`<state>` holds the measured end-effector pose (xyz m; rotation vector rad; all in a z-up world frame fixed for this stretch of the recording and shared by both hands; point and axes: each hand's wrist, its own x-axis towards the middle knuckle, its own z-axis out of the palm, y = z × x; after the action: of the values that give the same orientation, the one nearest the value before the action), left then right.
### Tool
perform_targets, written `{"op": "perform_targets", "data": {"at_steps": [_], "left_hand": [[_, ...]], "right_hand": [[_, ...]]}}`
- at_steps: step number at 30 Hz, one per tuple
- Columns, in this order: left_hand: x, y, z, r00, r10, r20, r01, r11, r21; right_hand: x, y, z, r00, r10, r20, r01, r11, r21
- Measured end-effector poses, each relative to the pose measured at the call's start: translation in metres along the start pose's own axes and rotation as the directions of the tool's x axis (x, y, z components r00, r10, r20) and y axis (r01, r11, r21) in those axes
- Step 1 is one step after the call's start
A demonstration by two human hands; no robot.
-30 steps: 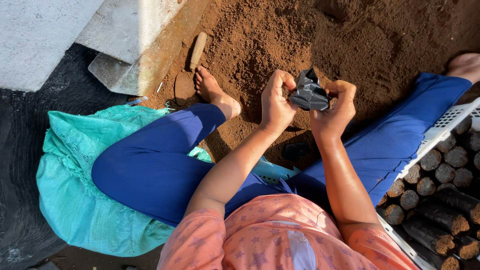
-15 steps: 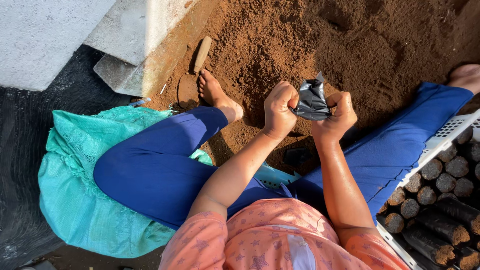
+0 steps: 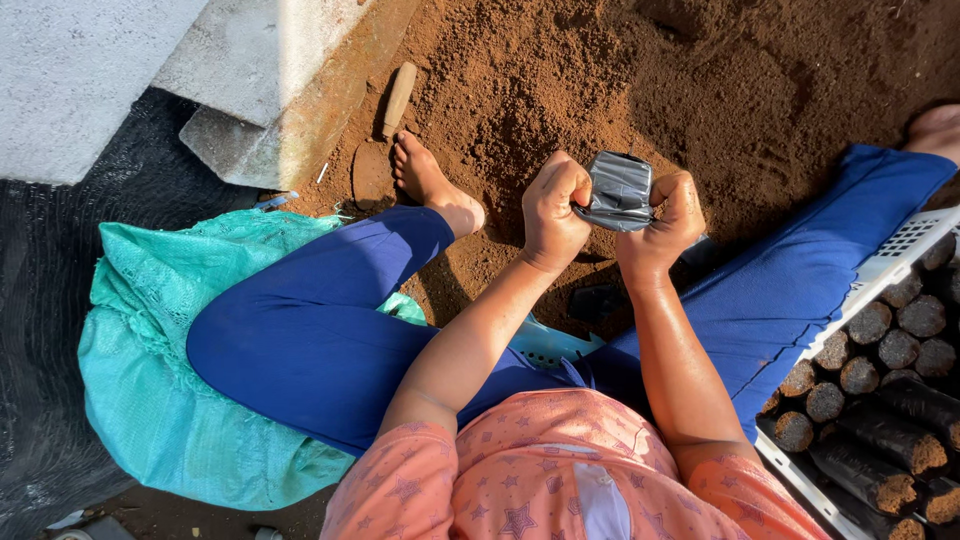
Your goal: The person scoops soil from a large pile and packs it into small black plastic nursery pots. They then place the filled pots into a white plastic crate nearby.
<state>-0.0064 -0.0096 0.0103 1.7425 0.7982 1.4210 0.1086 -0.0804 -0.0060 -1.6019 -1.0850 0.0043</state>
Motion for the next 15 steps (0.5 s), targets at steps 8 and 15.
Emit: {"op": "perform_targets", "data": {"at_steps": [8,15], "left_hand": [[-0.007,-0.019,0.007,1.0,-0.027,-0.007,0.027,0.998,0.059],[0.006,-0.017,-0.006,0.967,0.22,0.13,-0.255,0.842,0.475]], "right_hand": [[0.011,-0.014,0.005,0.997,0.066,0.029,-0.066,0.998,0.001],[-0.005,-0.012,0.0,0.977,-0.161,0.137,0.191,0.952,-0.24]]}}
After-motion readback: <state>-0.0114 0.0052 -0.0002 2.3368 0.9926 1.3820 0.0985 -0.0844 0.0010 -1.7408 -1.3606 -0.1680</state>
